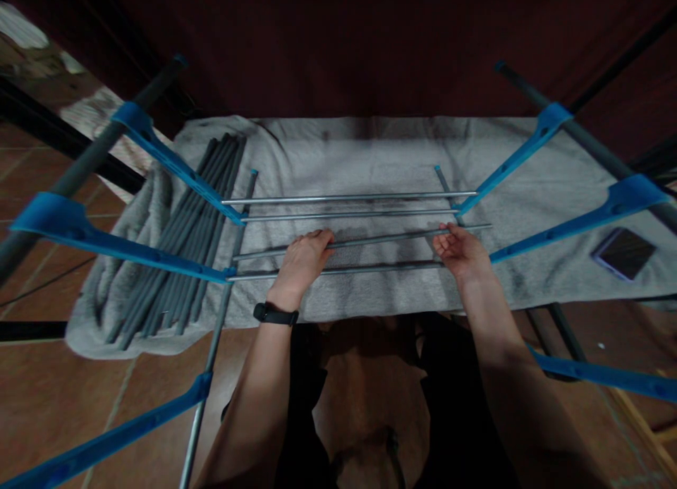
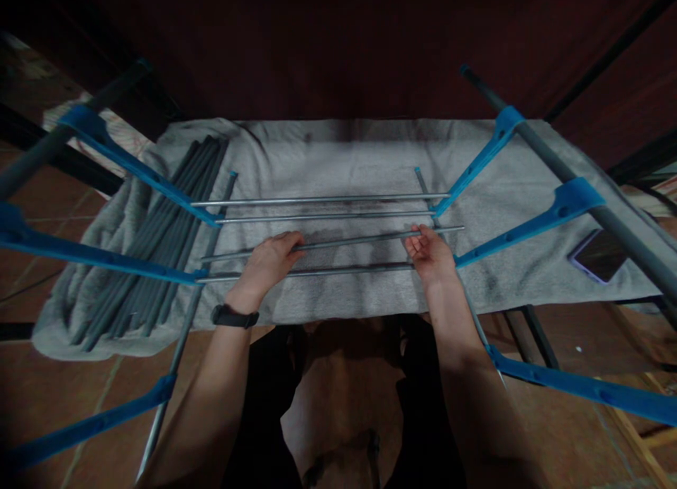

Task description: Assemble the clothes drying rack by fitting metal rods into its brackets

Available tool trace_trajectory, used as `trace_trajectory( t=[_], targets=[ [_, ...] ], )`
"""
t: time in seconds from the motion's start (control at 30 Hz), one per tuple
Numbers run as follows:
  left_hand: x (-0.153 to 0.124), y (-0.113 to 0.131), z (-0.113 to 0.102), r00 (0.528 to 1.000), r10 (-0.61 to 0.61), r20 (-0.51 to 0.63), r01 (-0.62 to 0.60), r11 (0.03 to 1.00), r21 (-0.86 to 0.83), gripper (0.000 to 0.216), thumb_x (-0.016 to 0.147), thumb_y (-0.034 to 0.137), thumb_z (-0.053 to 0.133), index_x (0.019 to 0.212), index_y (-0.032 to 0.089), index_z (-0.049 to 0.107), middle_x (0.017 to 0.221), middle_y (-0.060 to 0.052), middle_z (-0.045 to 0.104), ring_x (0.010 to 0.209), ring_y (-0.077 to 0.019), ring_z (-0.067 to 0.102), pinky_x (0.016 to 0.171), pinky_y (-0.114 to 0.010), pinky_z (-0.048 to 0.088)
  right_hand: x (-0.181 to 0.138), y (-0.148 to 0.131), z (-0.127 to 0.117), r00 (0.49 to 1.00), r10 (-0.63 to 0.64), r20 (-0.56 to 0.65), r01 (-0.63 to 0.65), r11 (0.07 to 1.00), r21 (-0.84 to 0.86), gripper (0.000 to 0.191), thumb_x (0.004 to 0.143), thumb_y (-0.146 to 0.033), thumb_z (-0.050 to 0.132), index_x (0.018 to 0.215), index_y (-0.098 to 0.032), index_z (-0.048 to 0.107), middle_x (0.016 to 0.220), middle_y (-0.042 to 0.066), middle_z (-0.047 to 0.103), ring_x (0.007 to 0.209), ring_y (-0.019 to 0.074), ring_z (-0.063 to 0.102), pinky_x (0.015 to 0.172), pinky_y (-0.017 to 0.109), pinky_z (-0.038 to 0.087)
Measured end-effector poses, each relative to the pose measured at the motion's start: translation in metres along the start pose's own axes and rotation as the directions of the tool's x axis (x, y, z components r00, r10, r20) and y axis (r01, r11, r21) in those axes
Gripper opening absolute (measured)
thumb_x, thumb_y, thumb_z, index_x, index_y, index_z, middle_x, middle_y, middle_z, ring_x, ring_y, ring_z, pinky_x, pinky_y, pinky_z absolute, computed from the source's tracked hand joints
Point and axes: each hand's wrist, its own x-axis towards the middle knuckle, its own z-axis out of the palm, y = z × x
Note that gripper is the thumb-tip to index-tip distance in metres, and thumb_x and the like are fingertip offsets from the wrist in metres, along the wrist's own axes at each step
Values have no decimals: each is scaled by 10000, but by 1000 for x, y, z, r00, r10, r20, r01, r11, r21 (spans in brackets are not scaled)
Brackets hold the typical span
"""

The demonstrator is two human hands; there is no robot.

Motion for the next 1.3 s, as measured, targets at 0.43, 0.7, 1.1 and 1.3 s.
trace_trajectory(
  t=[0.43, 0.7, 1.1, 1.3],
  targets=[
    [1, -4, 5, 999, 26, 24, -28, 996, 79, 264, 1006, 293, 437, 1153, 198, 635, 1099, -83, 711, 1011, -227, 670, 908, -338, 482, 0, -1, -1, 1000, 7, -3, -7, 1000, -1, 204, 932, -80, 493, 788, -199, 575, 697, -31, 681, 567, 69, 622, 584, 182, 588],
    [1, 0, 3, 1000, 3, 8, -2, 1000, -10, 219, 944, 239, 551, 1151, 218, 621, 1080, -71, 717, 986, -227, 672, 895, -339, 484, 3, 0, -2, 1000, -18, 2, 18, 1000, -7, 208, 935, -81, 512, 782, -212, 567, 683, -40, 662, 569, 69, 624, 582, 173, 588],
    [-1, 5, 1, 999, 36, -36, -35, 999, 15, 185, 954, 272, 550, 1123, 233, 614, 1022, -58, 692, 923, -236, 659, 830, -336, 481, 3, 0, -3, 1000, -8, 9, 8, 1000, 8, 189, 931, -92, 510, 791, -202, 574, 701, -31, 678, 583, 69, 627, 601, 181, 587],
    [-1, 5, 1, 999, 34, -13, -34, 999, 43, 208, 987, 294, 488, 1136, 232, 619, 1070, -68, 694, 935, -232, 665, 842, -338, 476, 4, -1, -4, 1000, -9, 6, 9, 1000, 1, 198, 924, -90, 507, 782, -209, 577, 710, -29, 684, 611, 79, 643, 600, 189, 590]
  ],
)
